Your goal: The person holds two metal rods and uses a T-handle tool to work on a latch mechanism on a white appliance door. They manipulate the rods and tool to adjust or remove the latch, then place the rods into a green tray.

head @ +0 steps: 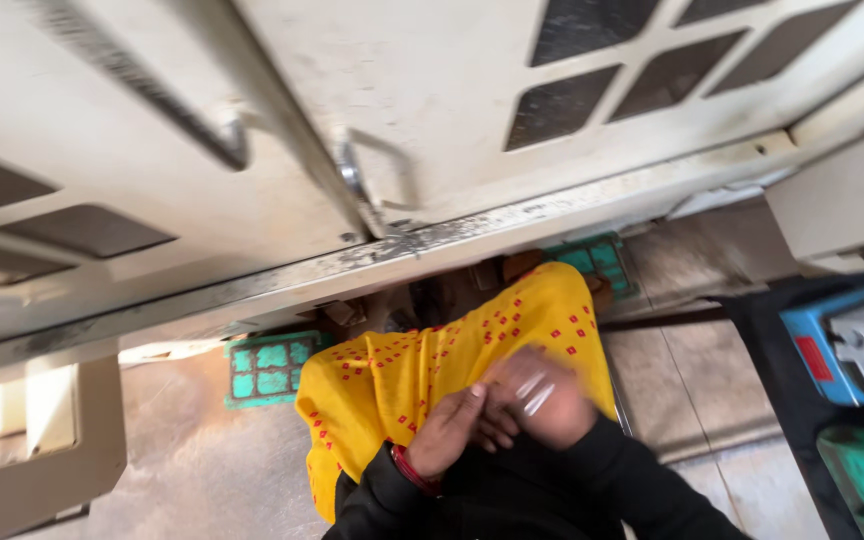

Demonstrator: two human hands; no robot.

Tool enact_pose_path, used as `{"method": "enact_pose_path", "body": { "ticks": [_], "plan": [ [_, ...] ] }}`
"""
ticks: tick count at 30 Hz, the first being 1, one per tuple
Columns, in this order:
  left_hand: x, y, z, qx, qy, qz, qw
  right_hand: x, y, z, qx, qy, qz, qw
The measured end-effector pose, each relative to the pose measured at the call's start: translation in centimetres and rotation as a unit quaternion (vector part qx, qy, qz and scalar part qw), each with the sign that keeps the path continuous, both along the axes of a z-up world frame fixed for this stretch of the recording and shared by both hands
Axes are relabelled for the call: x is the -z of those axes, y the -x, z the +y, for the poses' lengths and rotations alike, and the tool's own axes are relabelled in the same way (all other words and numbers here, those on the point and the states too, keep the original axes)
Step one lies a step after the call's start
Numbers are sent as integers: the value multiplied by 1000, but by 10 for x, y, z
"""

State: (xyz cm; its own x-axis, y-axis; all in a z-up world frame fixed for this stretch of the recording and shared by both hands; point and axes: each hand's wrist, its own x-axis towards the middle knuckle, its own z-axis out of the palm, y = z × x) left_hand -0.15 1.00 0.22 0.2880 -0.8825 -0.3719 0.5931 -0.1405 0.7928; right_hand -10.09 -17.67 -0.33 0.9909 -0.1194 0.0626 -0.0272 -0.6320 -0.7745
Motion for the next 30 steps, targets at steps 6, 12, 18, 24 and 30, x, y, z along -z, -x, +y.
{"method": "enact_pose_path", "body": {
  "ticks": [6, 12, 18, 24, 30],
  "plan": [
    [21, -2, 68, -163, 143, 32, 976, -40, -36, 90, -369, 79, -231, 897],
    [55, 12, 115, -384, -2, 278, 881, -54, -43, 115, -276, 89, -160, 944],
    [36, 1, 113, -464, -43, 230, 854, -42, -34, 124, -92, -174, 77, 977],
    [-26, 2, 104, -326, 0, -135, 935, 2, -39, 120, -105, -177, 214, 955],
    [-66, 0, 123, -233, -87, -260, 933, 22, -38, 104, -146, -174, 258, 939]
  ]
}}
